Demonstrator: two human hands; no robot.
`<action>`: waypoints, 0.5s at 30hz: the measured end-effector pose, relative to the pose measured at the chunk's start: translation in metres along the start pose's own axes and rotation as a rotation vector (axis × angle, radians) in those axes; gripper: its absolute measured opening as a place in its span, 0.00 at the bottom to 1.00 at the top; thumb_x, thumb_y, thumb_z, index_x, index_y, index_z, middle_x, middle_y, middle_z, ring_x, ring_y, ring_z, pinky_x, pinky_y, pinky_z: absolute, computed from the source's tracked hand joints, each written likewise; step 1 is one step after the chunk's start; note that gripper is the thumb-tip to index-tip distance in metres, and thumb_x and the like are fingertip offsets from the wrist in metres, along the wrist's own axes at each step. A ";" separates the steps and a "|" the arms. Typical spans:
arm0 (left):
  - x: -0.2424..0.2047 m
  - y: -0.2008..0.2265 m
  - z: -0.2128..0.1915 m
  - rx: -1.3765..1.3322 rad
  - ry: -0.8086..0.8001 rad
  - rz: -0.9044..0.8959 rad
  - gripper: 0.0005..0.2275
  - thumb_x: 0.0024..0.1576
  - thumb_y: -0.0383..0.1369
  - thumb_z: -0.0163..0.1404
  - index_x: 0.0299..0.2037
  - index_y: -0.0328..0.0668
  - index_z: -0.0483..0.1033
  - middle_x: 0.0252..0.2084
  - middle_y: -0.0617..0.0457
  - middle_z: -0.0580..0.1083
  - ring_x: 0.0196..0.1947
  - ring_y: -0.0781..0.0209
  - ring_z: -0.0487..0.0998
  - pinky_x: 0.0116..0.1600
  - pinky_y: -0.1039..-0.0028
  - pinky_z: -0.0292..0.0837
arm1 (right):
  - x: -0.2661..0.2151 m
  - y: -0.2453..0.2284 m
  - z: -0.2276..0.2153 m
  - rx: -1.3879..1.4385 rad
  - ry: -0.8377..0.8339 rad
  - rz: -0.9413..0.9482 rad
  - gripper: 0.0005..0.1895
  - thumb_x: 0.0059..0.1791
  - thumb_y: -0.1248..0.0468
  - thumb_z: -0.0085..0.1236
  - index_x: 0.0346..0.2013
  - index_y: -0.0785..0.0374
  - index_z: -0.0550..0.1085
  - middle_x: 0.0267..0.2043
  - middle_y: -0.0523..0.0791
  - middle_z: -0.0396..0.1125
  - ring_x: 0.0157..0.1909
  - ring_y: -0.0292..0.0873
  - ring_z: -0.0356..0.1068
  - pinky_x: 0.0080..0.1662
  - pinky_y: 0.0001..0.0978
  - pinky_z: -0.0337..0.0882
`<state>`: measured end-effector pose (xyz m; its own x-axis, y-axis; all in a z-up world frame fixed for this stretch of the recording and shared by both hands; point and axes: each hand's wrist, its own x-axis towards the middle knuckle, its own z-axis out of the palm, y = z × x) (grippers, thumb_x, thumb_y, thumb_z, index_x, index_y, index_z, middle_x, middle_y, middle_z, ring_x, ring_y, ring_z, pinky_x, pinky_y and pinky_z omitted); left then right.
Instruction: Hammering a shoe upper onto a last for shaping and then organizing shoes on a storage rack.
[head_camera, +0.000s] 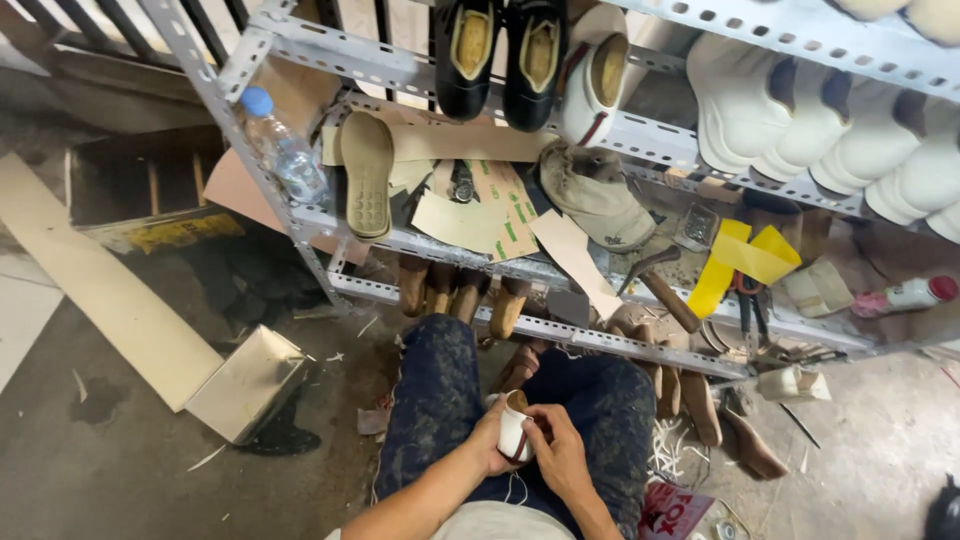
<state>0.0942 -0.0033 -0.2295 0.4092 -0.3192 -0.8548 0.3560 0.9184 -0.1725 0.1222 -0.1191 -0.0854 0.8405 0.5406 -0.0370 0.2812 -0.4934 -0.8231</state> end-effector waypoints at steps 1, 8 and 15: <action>0.005 0.002 0.000 -0.013 -0.003 0.018 0.23 0.55 0.63 0.50 0.38 0.53 0.78 0.33 0.52 0.79 0.34 0.52 0.81 0.41 0.59 0.77 | 0.001 0.001 -0.001 0.005 -0.013 -0.018 0.11 0.51 0.57 0.55 0.45 0.56 0.78 0.44 0.41 0.73 0.43 0.39 0.74 0.47 0.31 0.70; 0.011 0.003 0.007 0.025 0.018 -0.029 0.22 0.55 0.64 0.52 0.34 0.56 0.79 0.30 0.55 0.79 0.31 0.54 0.81 0.39 0.61 0.77 | 0.004 0.017 0.003 0.004 -0.017 0.165 0.13 0.50 0.56 0.57 0.47 0.54 0.80 0.45 0.39 0.76 0.43 0.37 0.74 0.48 0.29 0.72; 0.008 0.006 0.009 0.009 0.022 -0.036 0.23 0.57 0.63 0.51 0.37 0.54 0.79 0.31 0.52 0.81 0.33 0.50 0.83 0.39 0.57 0.78 | 0.004 0.030 0.017 -0.102 0.075 0.196 0.12 0.48 0.55 0.60 0.45 0.49 0.80 0.41 0.37 0.75 0.40 0.34 0.76 0.46 0.27 0.74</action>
<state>0.1074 -0.0028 -0.2324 0.3776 -0.3471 -0.8584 0.3783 0.9040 -0.1991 0.1256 -0.1201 -0.1199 0.9145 0.3776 -0.1452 0.1514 -0.6523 -0.7426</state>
